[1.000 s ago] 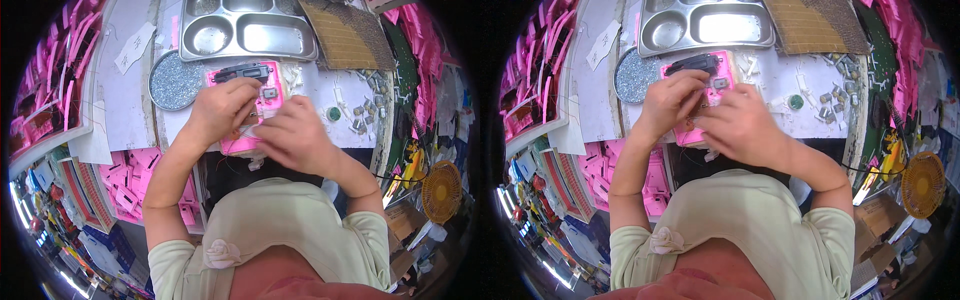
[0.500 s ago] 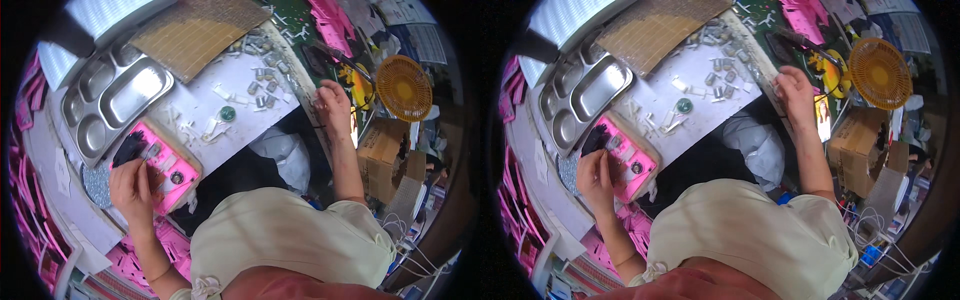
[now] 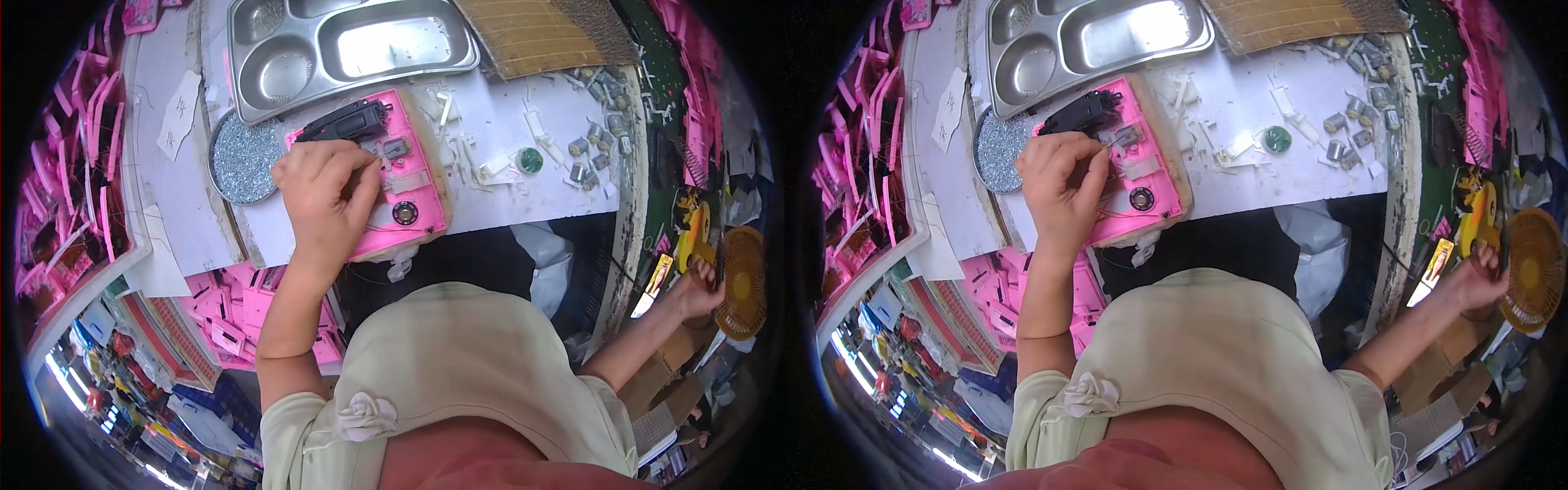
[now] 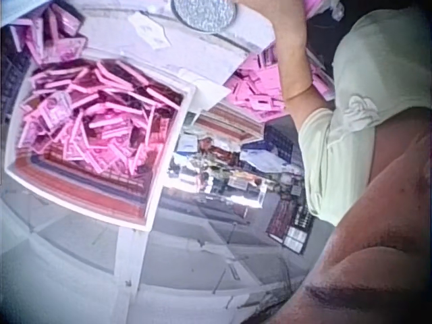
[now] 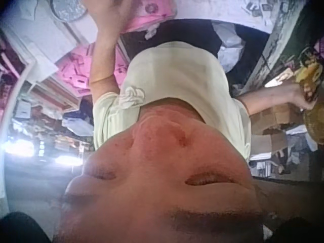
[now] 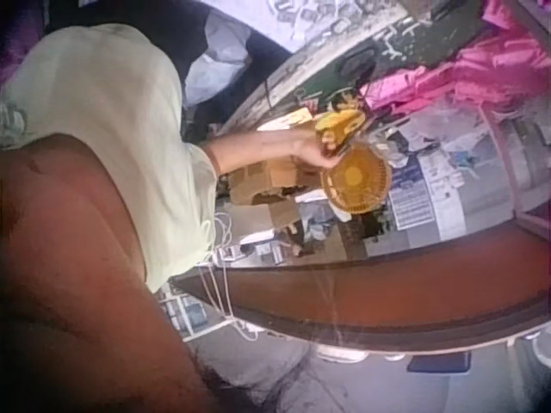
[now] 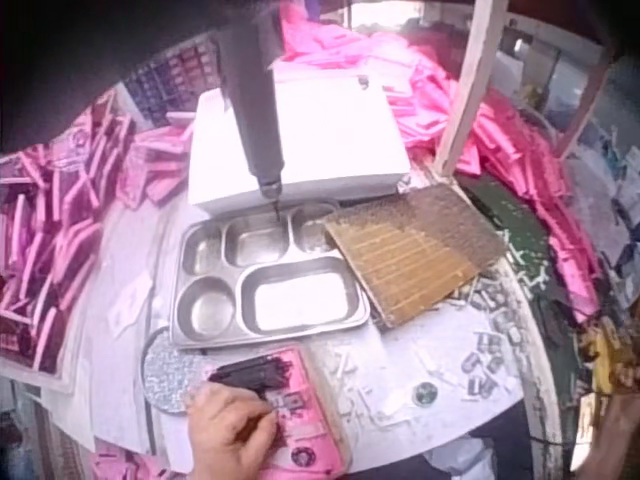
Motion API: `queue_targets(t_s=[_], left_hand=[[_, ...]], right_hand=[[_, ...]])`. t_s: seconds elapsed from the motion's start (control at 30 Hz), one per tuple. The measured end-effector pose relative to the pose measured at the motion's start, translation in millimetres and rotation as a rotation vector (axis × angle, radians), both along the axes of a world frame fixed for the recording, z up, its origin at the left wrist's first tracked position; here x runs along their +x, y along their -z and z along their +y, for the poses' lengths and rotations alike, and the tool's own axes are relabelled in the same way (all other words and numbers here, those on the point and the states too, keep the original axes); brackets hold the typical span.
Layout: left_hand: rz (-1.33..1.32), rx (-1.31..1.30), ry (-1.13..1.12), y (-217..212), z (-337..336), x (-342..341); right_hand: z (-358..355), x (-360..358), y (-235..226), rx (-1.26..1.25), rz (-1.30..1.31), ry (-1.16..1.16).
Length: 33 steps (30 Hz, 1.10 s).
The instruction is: Assembling a pink plastic toy by installing internal components and securing the casing with screws.
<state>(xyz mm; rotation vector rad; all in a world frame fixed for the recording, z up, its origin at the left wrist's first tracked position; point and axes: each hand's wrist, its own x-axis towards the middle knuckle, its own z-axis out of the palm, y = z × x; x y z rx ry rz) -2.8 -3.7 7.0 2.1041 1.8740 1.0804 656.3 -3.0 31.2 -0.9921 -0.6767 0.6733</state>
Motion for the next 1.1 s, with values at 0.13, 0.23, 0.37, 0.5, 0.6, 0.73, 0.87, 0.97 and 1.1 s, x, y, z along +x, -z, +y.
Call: queue_targets(t_s=[0.13, 0.23, 0.37, 0.5, 0.6, 0.73, 0.87, 0.97, 1.1], left_hand=[[0.031, -0.017, 0.029, 0.3, 3.0, 1.8], [0.066, 0.009, 0.025, -2.4, 6.2, 2.9], [0.140, 0.031, 0.011, -0.8, 7.8, 10.2], [0.136, 0.024, -0.015, 5.0, 2.0, 14.1], [0.121, 0.004, -0.016, 7.5, 0.2, 13.8], [0.106, 0.008, -0.019, 7.8, 0.6, 14.0], [0.095, 0.013, -0.022, 9.0, 0.5, 13.2], [0.102, 0.026, -0.019, 11.4, 2.2, 13.7], [0.114, 0.013, -0.017, 4.8, 2.4, 14.3]], right_hand=[[23.5, -137.8, -18.8, -0.072, 0.067, 0.096], [35.3, -202.3, 15.6, -0.073, 0.038, -0.327], [52.8, -320.8, 32.9, -0.013, -0.359, -0.625], [59.4, -372.2, 18.4, -0.042, -0.590, -1.052], [58.3, -381.6, 22.8, 0.002, -0.760, -1.037], [58.8, -388.2, 23.1, 0.100, -0.787, -0.976], [60.5, -388.0, 24.2, 0.131, -0.814, -0.961], [60.8, -391.2, 27.5, 0.193, -0.806, -0.943], [62.5, -392.8, 26.5, 0.223, -0.838, -0.968]])
